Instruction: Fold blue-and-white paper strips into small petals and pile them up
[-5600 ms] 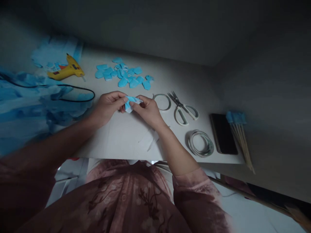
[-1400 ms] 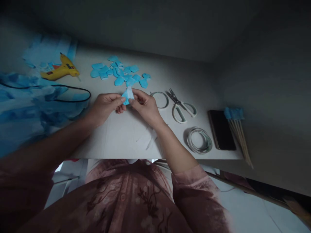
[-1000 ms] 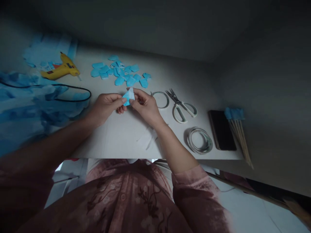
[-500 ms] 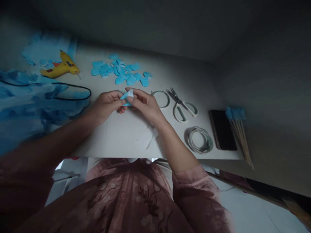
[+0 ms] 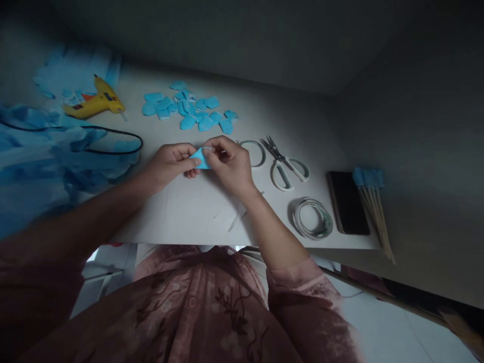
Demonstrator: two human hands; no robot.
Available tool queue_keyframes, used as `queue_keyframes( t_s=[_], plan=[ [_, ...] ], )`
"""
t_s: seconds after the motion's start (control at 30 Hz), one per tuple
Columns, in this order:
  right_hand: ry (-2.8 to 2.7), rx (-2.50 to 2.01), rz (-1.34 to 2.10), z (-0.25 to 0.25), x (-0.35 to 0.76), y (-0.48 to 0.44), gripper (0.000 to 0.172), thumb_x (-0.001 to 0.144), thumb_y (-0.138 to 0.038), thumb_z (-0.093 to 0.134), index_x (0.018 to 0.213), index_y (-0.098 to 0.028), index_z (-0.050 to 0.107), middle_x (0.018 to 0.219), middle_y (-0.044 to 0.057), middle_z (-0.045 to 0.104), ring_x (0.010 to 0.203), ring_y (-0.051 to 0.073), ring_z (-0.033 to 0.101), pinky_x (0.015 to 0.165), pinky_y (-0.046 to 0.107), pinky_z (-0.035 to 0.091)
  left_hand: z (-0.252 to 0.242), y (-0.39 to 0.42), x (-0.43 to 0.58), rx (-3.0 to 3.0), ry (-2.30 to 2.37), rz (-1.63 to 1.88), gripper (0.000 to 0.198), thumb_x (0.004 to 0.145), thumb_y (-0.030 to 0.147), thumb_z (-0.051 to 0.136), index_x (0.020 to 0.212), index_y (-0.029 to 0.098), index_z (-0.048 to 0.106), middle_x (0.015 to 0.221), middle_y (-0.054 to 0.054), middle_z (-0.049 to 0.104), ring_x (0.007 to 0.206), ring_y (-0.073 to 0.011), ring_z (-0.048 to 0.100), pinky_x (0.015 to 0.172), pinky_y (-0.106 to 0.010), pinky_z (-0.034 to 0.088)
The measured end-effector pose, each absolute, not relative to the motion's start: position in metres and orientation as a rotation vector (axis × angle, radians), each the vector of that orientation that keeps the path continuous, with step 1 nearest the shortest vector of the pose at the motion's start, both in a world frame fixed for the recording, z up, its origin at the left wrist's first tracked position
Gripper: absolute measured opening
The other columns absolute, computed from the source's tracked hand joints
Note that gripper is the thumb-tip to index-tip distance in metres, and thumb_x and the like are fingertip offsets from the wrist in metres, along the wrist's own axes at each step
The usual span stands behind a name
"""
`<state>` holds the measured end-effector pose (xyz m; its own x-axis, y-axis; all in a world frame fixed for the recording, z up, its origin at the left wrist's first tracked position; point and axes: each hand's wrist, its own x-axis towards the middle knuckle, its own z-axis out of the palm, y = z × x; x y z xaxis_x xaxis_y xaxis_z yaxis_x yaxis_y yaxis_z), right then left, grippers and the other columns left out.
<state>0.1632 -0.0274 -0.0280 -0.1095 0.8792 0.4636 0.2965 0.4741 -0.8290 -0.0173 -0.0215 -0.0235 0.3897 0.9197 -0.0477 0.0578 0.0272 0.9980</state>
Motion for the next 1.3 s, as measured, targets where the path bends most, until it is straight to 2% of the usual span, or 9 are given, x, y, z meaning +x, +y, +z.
queue_keyframes(
  t_s=[0.13,0.3,0.57,0.87,1.13,1.3],
  plan=[
    [-1.801,-0.976,0.426,-0.024,0.166,-0.030,0.012,0.094,-0.025,0.064,0.090,-0.021,0.075,0.086,0.000,0.073,0.079,0.014,0.064,0.076,0.029,0.052,-0.017,-0.023,-0.017,1.356,0.966,0.868,0.012,0.079,0.018,0.067,0.071,0.016,0.058,0.061,0.001,0.064,0.052,-0.0073,0.056,0.053,-0.020,0.044],
    [-1.918,-0.917,0.272,-0.021,0.172,-0.028,0.017,0.097,-0.023,0.061,0.098,-0.023,0.078,0.091,0.002,0.078,0.089,0.017,0.070,0.085,0.034,0.054,-0.009,-0.025,-0.016,1.308,0.981,0.884,0.011,0.081,0.013,0.063,0.071,0.016,0.058,0.059,0.001,0.063,0.051,-0.0072,0.054,0.053,-0.020,0.043],
    [-2.010,-0.916,0.147,-0.023,0.176,-0.026,0.023,0.098,-0.022,0.058,0.105,-0.027,0.080,0.099,0.003,0.079,0.096,0.019,0.072,0.089,0.037,0.055,-0.009,-0.024,-0.017,1.289,0.958,0.921,0.013,0.081,0.018,0.064,0.070,0.017,0.057,0.060,0.001,0.063,0.053,-0.0085,0.056,0.053,-0.022,0.042],
    [-1.984,-0.826,0.169,-0.025,0.176,-0.025,0.028,0.098,-0.017,0.058,0.110,-0.029,0.080,0.100,0.002,0.079,0.094,0.017,0.071,0.087,0.036,0.054,-0.016,-0.022,-0.018,1.205,0.884,0.941,0.014,0.079,0.025,0.069,0.074,0.018,0.058,0.063,0.001,0.063,0.055,-0.0097,0.056,0.054,-0.023,0.042],
    [-1.986,-0.938,0.284,-0.025,0.177,-0.024,0.030,0.095,-0.019,0.057,0.106,-0.031,0.081,0.101,0.002,0.078,0.097,0.020,0.070,0.091,0.040,0.053,-0.017,-0.022,-0.018,1.167,0.818,0.923,0.019,0.082,0.031,0.069,0.075,0.019,0.056,0.064,0.001,0.062,0.055,-0.0103,0.057,0.054,-0.024,0.043],
    [-1.972,-0.954,0.350,-0.024,0.174,-0.027,0.026,0.096,-0.022,0.058,0.103,-0.030,0.082,0.102,0.003,0.078,0.100,0.020,0.070,0.096,0.041,0.054,-0.016,-0.021,-0.018,1.185,0.870,0.937,0.017,0.079,0.027,0.069,0.074,0.019,0.055,0.061,0.002,0.062,0.054,-0.0095,0.056,0.053,-0.023,0.041]
  ],
)
